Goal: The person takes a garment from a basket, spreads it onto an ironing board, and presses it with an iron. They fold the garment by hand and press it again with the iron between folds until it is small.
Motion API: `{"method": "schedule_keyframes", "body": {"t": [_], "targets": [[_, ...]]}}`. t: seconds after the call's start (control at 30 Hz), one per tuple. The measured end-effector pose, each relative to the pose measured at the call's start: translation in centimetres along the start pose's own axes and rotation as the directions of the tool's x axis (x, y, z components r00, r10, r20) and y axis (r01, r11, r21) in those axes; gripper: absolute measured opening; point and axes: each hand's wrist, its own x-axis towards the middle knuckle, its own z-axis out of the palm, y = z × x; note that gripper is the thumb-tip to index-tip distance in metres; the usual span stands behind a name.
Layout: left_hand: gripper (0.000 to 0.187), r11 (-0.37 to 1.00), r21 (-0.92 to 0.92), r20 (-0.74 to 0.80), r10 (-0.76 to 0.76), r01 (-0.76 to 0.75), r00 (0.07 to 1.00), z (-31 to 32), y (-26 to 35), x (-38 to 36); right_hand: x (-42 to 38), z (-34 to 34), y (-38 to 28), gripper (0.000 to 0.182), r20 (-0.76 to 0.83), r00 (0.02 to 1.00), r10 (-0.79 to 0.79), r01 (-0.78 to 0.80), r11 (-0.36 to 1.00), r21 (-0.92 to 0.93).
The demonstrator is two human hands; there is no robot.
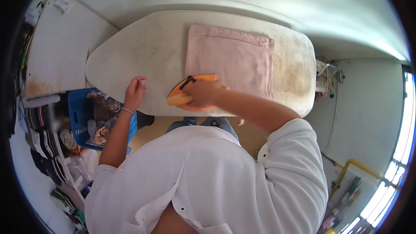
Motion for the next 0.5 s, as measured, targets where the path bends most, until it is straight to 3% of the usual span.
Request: {"method": "schedule_keyframes", "body": {"t": [0.03, 0.1, 0.13, 0.2, 0.27, 0.33, 0.37, 0.4, 0.43, 0.5], "targets": [[0.019, 0.991, 0.119, 0.018, 0.061, -0.063, 0.998, -0.1, 1.4, 1.3, -0.8, 1.1, -0.4, 0.052, -0.01, 1.0, 0.021, -0.021, 1.0, 0.022], [0.019, 0.969, 0.231, 0.089, 0.074, -0.093, 0.993, 0.4, 4.0, 3.9, -2.1, 3.0, -0.2, 0.048, -0.185, 0.973, 0.135, -0.094, 0.972, 0.217], [0.018, 0.934, 0.338, 0.122, 0.078, -0.115, 0.99, 0.9, 5.0, 5.3, -2.4, 4.3, 0.9, 0.047, -0.287, 0.931, 0.225, -0.16, 0.959, 0.234], [0.019, 0.912, 0.376, 0.155, 0.111, -0.162, 0.982, 2.2, 6.1, 8.1, -3.2, 7.1, 5.7, 0.046, -0.534, 0.765, 0.362, -0.181, 0.915, 0.361], [0.021, 0.893, 0.408, 0.176, 0.129, -0.191, 0.976, 3.6, 7.2, 10.8, -6.3, 5.4, 10.1, 0.047, -0.344, 0.677, 0.651, -0.472, 0.742, 0.476], [0.023, 0.87, 0.451, 0.195, 0.12, -0.198, 0.973, 5.0, 8.3, 13.4, -9.7, 6.9, 15.7, 0.047, -0.433, 0.456, 0.777, -0.316, 0.597, 0.738], [0.024, 0.849, 0.493, 0.195, 0.107, -0.192, 0.975, 5.6, 8.8, 14.7, -11.3, 7.5, 18.2, 0.042, -0.513, 0.334, 0.791, -0.372, 0.611, 0.699], [0.024, 0.846, 0.495, 0.203, 0.11, -0.199, 0.973, 6.3, 9.0, 16.1, -12.0, 9.5, 22.7, 0.037, -0.413, 0.337, 0.846, -0.218, 0.497, 0.84], [0.026, 0.843, 0.497, 0.195, 0.123, -0.206, 0.973, 7.0, 8.9, 17.5, -13.2, 9.9, 24.4, 0.032, -0.381, 0.271, 0.884, -0.187, 0.437, 0.88], [0.028, 0.839, 0.499, 0.196, 0.136, -0.218, 0.971, 8.6, 8.5, 19.8, -15.6, 8.0, 24.2, 0.043, -0.232, 0.291, 0.928, -0.256, 0.309, 0.916]]}}
